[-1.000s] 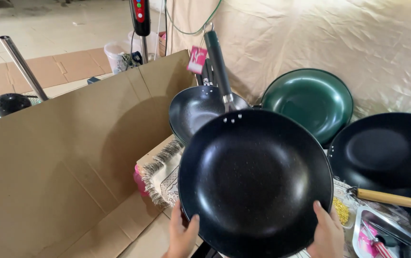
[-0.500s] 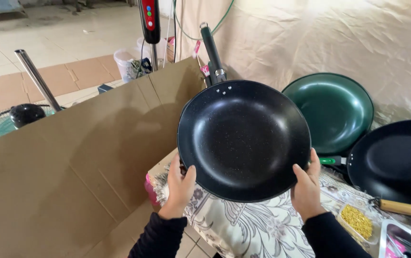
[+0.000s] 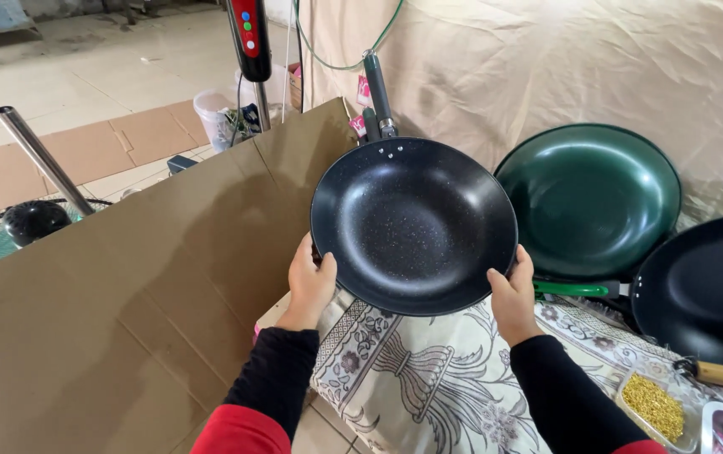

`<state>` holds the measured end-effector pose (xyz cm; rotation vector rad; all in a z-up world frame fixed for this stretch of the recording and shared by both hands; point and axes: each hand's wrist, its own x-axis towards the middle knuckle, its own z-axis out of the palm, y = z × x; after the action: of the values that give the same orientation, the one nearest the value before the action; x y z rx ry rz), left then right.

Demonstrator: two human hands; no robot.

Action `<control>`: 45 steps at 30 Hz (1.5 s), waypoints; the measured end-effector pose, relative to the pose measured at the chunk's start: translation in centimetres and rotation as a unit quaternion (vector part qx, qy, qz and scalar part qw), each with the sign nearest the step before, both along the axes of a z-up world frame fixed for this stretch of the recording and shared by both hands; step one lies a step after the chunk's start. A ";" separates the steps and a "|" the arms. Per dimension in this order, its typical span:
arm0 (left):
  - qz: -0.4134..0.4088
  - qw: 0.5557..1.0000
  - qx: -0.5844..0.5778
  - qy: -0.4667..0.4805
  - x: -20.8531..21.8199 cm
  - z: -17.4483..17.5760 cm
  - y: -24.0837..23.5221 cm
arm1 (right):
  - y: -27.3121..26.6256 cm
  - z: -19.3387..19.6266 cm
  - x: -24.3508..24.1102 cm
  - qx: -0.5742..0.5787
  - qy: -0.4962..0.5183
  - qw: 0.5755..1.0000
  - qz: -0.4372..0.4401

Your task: Cleaning the interior of a pan with a cloth and then assembling a handle onto another pan using screws and a bracket.

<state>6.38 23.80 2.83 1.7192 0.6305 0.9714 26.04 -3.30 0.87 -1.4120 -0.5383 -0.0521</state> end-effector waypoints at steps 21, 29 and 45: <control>-0.027 0.987 -0.013 0.159 1.8 -0.5 1.8 | 0.8 -6.0 6.7 -0.231 0.009 0.967 -0.107; 0.010 0.987 0.006 0.159 1.5 -0.1 0.9 | 1.8 -4.2 3.9 -0.343 -0.064 0.935 -0.067; 0.024 0.997 -0.043 0.051 -2.4 -7.2 -10.7 | -8.3 -8.9 -10.9 -0.269 -0.075 0.960 -0.018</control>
<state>4.02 13.08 -4.37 1.6931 0.7727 0.8810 15.10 -11.59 -8.03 -1.9610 -0.6851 -0.0442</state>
